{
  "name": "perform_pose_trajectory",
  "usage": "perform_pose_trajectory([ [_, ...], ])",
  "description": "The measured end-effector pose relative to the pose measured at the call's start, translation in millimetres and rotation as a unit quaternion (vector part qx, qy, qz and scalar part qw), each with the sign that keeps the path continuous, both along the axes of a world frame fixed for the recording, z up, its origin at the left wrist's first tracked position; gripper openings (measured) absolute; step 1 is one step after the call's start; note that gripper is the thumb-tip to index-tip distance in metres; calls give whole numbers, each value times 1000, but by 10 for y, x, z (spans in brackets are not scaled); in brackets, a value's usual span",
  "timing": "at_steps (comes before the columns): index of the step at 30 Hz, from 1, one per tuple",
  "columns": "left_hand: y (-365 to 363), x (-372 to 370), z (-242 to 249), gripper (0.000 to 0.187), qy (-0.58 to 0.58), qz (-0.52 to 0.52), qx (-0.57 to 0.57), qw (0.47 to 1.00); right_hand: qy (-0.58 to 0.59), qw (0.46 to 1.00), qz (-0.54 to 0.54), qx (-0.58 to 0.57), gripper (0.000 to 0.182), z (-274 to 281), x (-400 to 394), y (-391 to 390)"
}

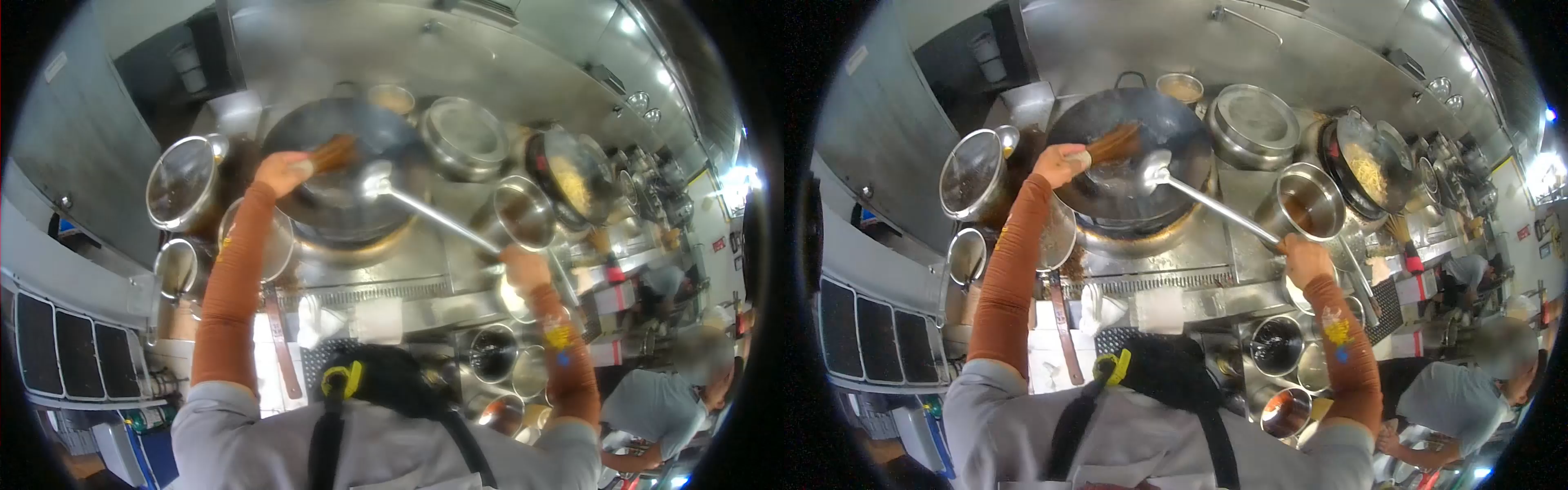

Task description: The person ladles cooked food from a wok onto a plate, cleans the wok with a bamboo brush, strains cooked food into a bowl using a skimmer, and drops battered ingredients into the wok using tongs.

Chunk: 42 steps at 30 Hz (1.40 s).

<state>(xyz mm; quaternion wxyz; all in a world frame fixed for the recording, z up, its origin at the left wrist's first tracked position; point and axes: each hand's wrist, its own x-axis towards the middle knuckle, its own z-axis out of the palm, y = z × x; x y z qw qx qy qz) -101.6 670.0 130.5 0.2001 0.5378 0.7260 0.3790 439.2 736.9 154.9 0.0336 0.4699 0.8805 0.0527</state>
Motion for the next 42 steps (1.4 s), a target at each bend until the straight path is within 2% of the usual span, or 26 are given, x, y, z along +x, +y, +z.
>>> perform_pose_trajectory([
  [1,-12,119,-51,45,-34,-17,-21,999,9,999,38,16,19,-149,54,12],
  [3,-56,342,-138,49,-95,-53,-64,992,45,997,-7,-61,22,-258,28,-156],
  [5,-43,373,-312,47,26,-33,-41,998,143,983,-45,-107,26,-405,48,-464],
  [7,-100,331,-151,46,135,-15,2,991,244,959,-38,-138,30,-560,155,-703],
  [9,-265,438,91,44,95,-28,-42,994,242,955,-101,-138,35,-604,198,-975],
  [11,-371,561,220,44,92,-46,-79,992,327,926,-102,-157,45,-683,107,-1066],
  [12,-378,591,97,48,120,-34,-76,989,368,909,-105,-164,50,-710,54,-1121],
  [13,-394,646,54,51,137,-32,-53,989,375,919,-67,-98,63,-693,-94,-1169],
  [14,-411,708,10,54,152,-28,-30,987,378,922,-52,-58,63,-994,-77,-1073],
  [16,-479,850,-30,59,166,-17,-9,986,357,908,-159,-151,62,-1027,-265,-958],
  [17,-533,928,37,62,164,-8,-11,986,389,906,-138,-92,60,-1260,-283,-920],
  [24,-835,1216,165,71,148,34,-31,988,255,933,-231,-101,62,-1747,-472,-910],
  [28,-919,1257,91,71,150,43,18,988,116,968,-205,-85,59,-2428,-282,-664],
  [29,-941,1271,102,71,146,47,24,988,79,974,-189,-95,58,-2423,-275,-630],
  [30,-962,1295,117,71,141,52,30,988,92,975,-171,-106,57,-2288,-335,-639],
  [31,-974,1318,143,71,138,60,37,988,157,971,-142,-106,56,-2008,-487,-684],
  [32,-973,1375,165,71,140,71,47,986,278,944,-111,-135,56,-1653,-714,-731],
  [33,-950,1449,204,71,132,68,64,987,417,876,-104,-218,56,-1236,-986,-812],
  [34,-930,1556,235,71,123,62,79,987,541,757,-133,-341,56,-767,-1333,-934],
  [35,-876,1687,191,71,136,61,98,984,645,604,-177,-433,57,-298,-1680,-1056],
  [36,-876,1841,277,73,134,59,84,986,657,529,-169,-509,57,-244,-1845,-932],
  [38,-941,2090,176,82,124,-31,147,981,653,364,-149,-648,59,-117,-2141,-691],
  [39,-963,2167,-24,86,150,-59,265,951,627,448,-162,-616,59,-104,-2184,-600],
  [40,-1182,2176,145,88,112,-105,118,981,598,527,-174,-578,58,-151,-2138,-472],
  [41,-1300,2137,-46,88,113,-84,202,969,565,602,-183,-533,58,-184,-2060,-323],
  [42,-1479,2065,-120,81,93,-75,109,987,478,712,-146,-493,55,-164,-1940,-100],
])
